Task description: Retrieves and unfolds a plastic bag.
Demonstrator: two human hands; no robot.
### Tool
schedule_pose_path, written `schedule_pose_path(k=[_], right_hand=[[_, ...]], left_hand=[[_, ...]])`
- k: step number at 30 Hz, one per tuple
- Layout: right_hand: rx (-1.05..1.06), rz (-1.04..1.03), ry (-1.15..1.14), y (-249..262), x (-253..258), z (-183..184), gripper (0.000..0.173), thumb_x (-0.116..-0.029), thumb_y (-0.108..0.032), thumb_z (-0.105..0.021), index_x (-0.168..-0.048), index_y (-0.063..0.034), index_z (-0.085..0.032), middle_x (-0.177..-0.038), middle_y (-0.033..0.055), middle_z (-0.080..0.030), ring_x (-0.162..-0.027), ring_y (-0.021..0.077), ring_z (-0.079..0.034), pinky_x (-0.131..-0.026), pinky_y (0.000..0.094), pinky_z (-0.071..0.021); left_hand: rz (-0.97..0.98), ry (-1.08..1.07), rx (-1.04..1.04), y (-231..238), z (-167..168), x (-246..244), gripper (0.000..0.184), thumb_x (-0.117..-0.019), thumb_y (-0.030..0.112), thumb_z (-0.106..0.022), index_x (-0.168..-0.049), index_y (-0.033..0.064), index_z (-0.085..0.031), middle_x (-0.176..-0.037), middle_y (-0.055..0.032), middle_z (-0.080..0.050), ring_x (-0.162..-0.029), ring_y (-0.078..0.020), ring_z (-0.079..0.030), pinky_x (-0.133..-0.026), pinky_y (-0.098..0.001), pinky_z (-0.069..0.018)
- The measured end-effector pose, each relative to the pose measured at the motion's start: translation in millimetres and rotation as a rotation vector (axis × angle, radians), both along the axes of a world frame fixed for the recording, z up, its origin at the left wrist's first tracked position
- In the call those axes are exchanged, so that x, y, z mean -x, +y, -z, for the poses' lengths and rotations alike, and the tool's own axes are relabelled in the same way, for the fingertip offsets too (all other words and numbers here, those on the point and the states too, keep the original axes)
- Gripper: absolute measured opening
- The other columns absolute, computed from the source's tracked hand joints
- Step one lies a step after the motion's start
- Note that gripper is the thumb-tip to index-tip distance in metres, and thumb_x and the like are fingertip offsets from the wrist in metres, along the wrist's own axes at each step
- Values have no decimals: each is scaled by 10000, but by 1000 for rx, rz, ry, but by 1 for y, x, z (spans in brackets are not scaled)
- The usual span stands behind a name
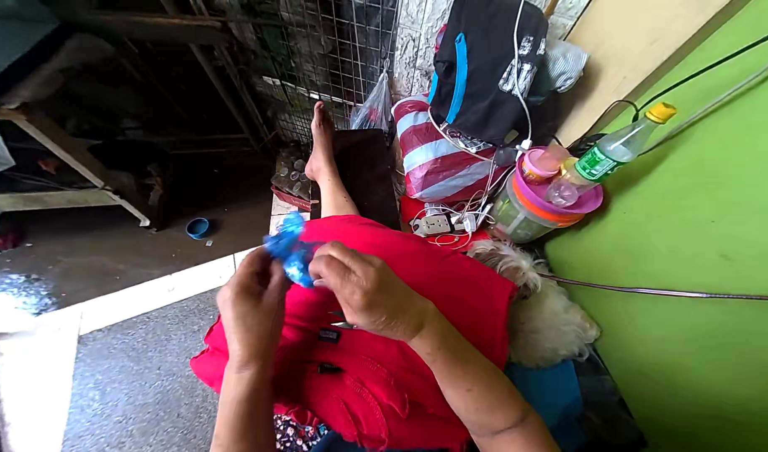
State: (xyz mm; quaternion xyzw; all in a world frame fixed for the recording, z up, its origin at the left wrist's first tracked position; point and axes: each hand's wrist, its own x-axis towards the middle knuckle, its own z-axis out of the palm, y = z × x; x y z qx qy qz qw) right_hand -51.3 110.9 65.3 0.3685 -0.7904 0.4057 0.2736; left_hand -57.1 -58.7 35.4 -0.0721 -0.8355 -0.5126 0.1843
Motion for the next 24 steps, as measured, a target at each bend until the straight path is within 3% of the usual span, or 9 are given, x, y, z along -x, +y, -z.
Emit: schedule_pose_path(k=[2,4,7,9,11,14,18,21,24], right_hand=[[118,-76,-37,-1,-1,-5,61,-900,116,-613,-917,109,-671,-936,212,-685,-876,249,-704,-804,302,-590],[219,-132,-144,6,2,-9,68,-904,119,-588,-931,124,-649,-960,211,-665,-913,235,-684,-839,302,-580],[235,-185,-316,23,8,-9,143,-909,23,-612,-1009,124,-625,-995,191,-655,-911,185,-670,-830,302,-582],[184,-176,-361,27,7,-9,307,-872,-124,-750,-1031,111,-634,-996,179,-657,-899,173,-673,-812,298,-584],[143,-89,-316,23,5,-7,299,-829,-104,-811,-989,91,-653,-968,181,-669,-877,194,-678,-788,301,-585],[169,73,-303,24,7,-3,188,-810,62,-718,-985,94,-661,-949,188,-670,-822,211,-680,-732,323,-591],[481,50,-588,29,6,-1,170,-985,-28,-549,-1097,45,-653,-932,64,-692,-756,76,-659,-692,255,-583],[783,0,-818,28,9,-1,259,-1085,-184,-428,-950,-106,-635,-753,-39,-686,-614,26,-640,-591,206,-566],[948,-16,-895,29,12,-1,269,-1089,-143,-392,-987,-105,-638,-732,-31,-695,-583,29,-641,-579,188,-561]], left_hand=[[38,-47,-245,-5,-4,0,88,-950,54,-564,-1015,25,-617,-774,130,-658,-670,68,-628,-656,-154,-559],[111,-70,-467,-3,-9,-6,154,-951,37,-516,-1024,140,-605,-768,182,-682,-650,49,-639,-625,-155,-561],[120,-70,-672,4,-11,-14,213,-922,20,-499,-1055,177,-553,-824,144,-707,-686,-13,-682,-646,-200,-597],[82,-32,-704,9,-10,-16,204,-919,20,-550,-1046,179,-551,-861,133,-705,-724,-29,-690,-669,-221,-607],[86,17,-670,10,-7,-17,214,-913,23,-626,-1076,156,-585,-897,121,-731,-762,-44,-714,-706,-241,-627],[173,7,-727,13,-8,-20,153,-990,104,-578,-1078,186,-673,-939,81,-756,-813,-77,-730,-784,-277,-631],[300,-148,-983,15,-8,-18,274,-1073,198,-434,-1110,230,-704,-1061,41,-748,-904,-70,-711,-846,-258,-595],[440,-182,-1146,10,3,-14,171,-997,245,-603,-1007,215,-771,-1137,-19,-748,-984,-111,-720,-879,-275,-590],[409,-216,-1178,10,4,-16,193,-1015,215,-588,-1059,159,-768,-1062,-39,-753,-925,-110,-722,-860,-263,-594]])
